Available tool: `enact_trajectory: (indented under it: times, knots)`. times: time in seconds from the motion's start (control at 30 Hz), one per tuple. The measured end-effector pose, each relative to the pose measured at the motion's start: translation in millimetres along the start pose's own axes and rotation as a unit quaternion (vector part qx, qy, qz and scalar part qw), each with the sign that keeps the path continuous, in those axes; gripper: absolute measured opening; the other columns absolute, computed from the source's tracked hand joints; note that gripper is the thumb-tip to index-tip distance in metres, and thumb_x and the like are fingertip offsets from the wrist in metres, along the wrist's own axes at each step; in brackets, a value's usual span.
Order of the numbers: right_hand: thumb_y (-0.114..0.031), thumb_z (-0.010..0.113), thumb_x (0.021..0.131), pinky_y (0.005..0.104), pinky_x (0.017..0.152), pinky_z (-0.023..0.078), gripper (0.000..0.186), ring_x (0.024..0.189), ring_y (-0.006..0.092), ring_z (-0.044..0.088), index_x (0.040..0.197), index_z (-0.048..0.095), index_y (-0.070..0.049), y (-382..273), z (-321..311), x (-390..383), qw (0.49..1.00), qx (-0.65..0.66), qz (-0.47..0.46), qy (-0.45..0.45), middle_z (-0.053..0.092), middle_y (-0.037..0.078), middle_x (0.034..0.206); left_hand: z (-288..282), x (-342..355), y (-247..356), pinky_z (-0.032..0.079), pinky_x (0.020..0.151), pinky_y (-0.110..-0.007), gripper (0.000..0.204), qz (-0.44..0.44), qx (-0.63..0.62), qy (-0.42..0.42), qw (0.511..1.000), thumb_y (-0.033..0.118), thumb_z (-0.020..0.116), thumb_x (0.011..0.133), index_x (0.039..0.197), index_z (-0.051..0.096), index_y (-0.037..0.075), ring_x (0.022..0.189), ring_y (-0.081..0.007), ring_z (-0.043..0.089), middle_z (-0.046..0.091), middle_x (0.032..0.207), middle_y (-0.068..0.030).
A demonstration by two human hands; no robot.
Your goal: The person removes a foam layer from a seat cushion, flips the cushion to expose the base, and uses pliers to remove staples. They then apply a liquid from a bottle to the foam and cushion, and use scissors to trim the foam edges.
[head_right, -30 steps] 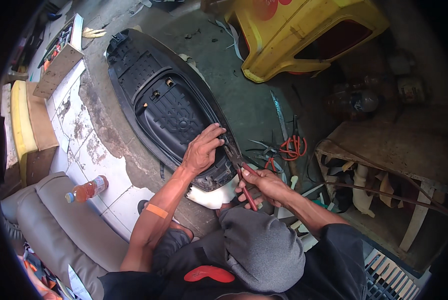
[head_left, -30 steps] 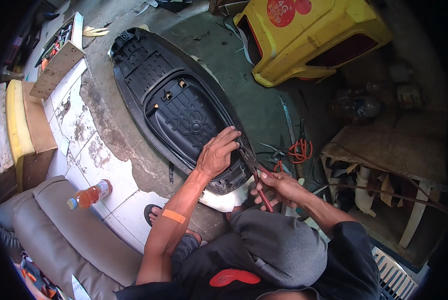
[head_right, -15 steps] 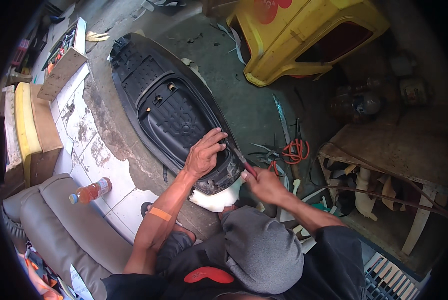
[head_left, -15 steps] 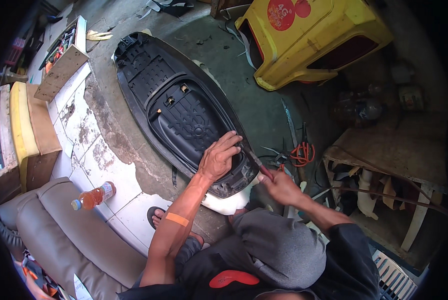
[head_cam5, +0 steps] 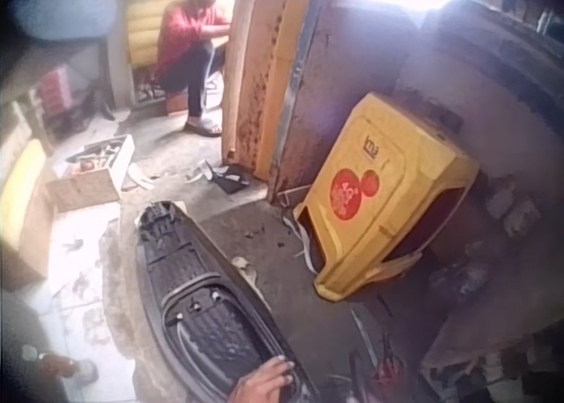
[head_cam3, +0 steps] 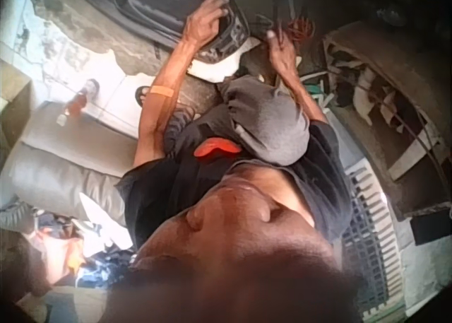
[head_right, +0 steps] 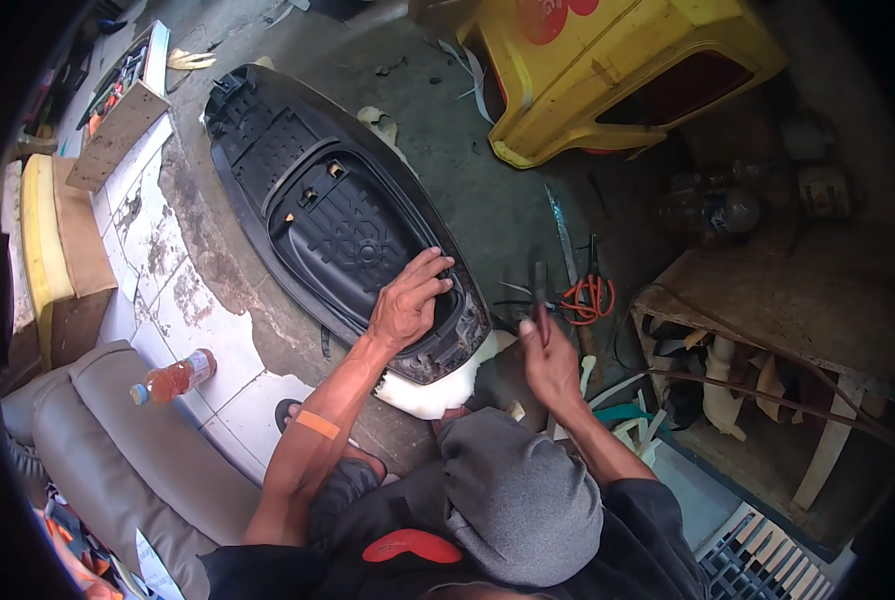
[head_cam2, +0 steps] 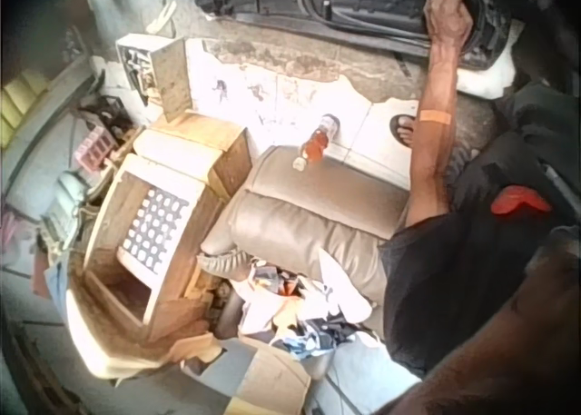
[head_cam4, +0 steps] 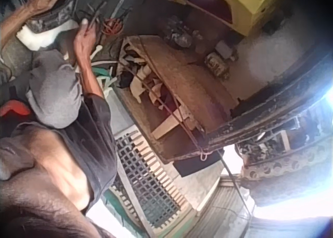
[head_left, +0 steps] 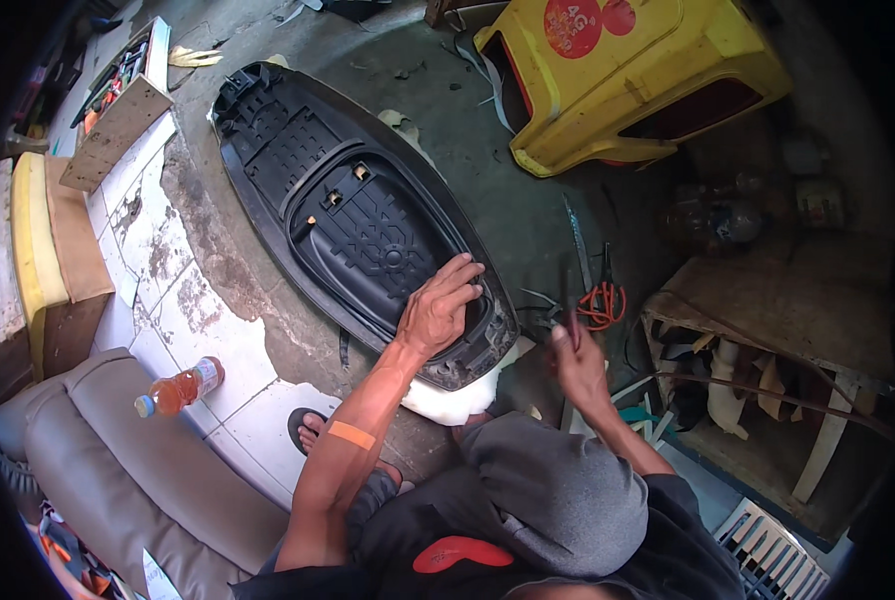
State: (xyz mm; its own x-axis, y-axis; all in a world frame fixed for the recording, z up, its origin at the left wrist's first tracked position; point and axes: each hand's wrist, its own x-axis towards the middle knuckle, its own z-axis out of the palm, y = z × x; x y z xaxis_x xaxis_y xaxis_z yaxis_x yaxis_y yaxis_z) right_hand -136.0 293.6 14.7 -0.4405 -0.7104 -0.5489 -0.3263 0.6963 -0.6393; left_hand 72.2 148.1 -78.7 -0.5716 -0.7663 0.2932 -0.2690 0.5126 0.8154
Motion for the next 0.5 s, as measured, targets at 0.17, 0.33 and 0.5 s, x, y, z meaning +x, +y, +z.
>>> enact_trajectory:
  times: [0.17, 0.33, 0.5]
  knots:
    - [-0.051, 0.056, 0.102, 0.038, 0.071, 0.053, 0.053, 0.073, 0.0207, 0.068, 0.109, 0.063, 0.001, -13.2, -20.8, -4.2, 0.959, -0.184, -0.016, -0.213, 0.069, 0.009, 0.085, -2.4, -4.8, 0.8, 0.056, 0.102, -0.041, 0.025, 0.012, -0.004, 0.002, 1.0, -0.014, 0.06, 0.077, 0.094, 0.071, 0.0, 0.132, -0.0326, 0.058, 0.069, 0.126, -0.0108]
    - [-0.048, 0.053, 0.106, 0.0334, 0.061, 0.054, 0.049, 0.073, 0.0174, 0.069, 0.106, 0.065, 0.0, -40.8, -20.2, -4.4, 0.968, -0.032, 0.069, -0.238, 0.069, 0.007, 0.081, -1.7, -4.0, -1.6, 0.054, 0.103, -0.042, 0.026, 0.003, -0.022, 0.006, 1.0, -0.016, 0.06, 0.076, 0.094, 0.07, -0.002, 0.131, -0.0371, 0.059, 0.069, 0.125, -0.0143]
    - [-0.043, 0.049, 0.109, 0.0332, 0.059, 0.061, 0.046, 0.073, 0.0176, 0.071, 0.104, 0.062, 0.001, -56.5, -17.2, 7.1, 0.935, 0.08, 0.163, -0.306, 0.07, 0.009, 0.093, 0.1, -2.2, -1.6, 0.054, 0.102, -0.042, 0.024, 0.011, -0.025, 0.008, 1.0, -0.016, 0.059, 0.077, 0.094, 0.07, -0.002, 0.13, -0.0375, 0.059, 0.069, 0.125, -0.0143]
